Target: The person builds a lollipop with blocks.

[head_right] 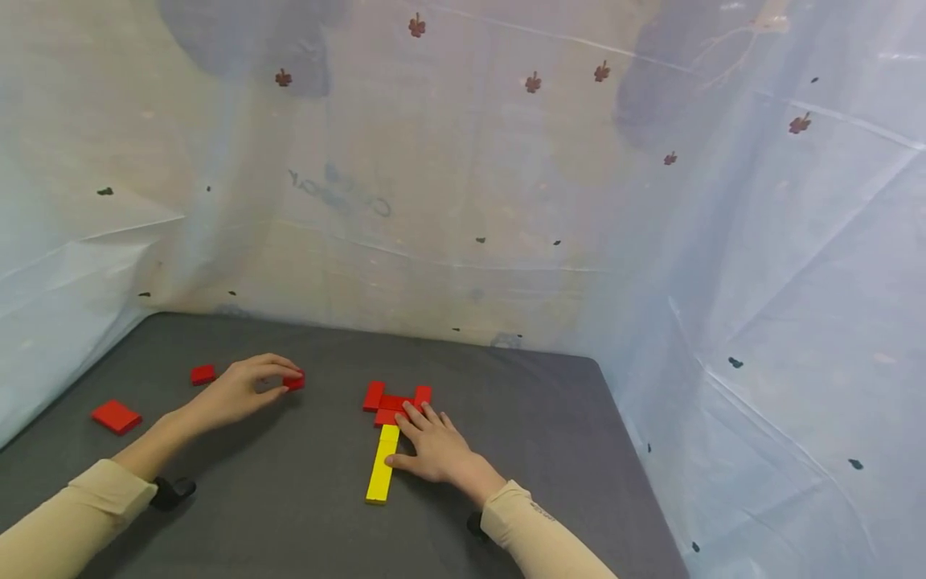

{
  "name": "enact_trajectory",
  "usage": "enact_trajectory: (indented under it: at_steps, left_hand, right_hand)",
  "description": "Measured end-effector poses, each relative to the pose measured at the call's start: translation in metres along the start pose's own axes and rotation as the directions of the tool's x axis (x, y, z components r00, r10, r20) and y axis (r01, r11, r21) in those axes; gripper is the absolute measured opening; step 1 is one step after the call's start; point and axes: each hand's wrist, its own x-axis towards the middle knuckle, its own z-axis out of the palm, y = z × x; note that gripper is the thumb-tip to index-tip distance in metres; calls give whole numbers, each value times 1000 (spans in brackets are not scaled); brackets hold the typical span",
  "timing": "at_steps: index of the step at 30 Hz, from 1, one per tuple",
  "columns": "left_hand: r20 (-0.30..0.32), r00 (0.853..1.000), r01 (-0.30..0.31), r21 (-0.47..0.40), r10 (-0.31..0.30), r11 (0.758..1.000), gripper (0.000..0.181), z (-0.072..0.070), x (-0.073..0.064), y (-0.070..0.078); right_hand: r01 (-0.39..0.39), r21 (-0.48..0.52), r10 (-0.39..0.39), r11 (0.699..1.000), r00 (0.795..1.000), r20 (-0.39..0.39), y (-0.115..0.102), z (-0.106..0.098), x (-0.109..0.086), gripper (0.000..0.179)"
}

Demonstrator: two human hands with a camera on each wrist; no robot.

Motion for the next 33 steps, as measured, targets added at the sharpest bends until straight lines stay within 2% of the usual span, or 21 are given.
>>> enact_trajectory:
  at_steps: [8,15,26,33]
  left_hand:
    - [38,999,7,-67,-4,998,30,25,39,23]
    - [68,998,-12,-97,18,995,30,45,65,41]
    - [159,986,-34,-109,51,993,28,81,100,46]
    - [272,961,-27,-94,52,995,25,96,117,48]
  right_hand:
    - [-7,-5,7,1000,1000,2,2,1,-1,80]
    - [-37,-14,38,999,999,18,1,2,2,81]
    - [-23,-36,23,999,1000,8,1,1,3,81]
    - [-34,-29,34,999,999,19,3,2,4,81]
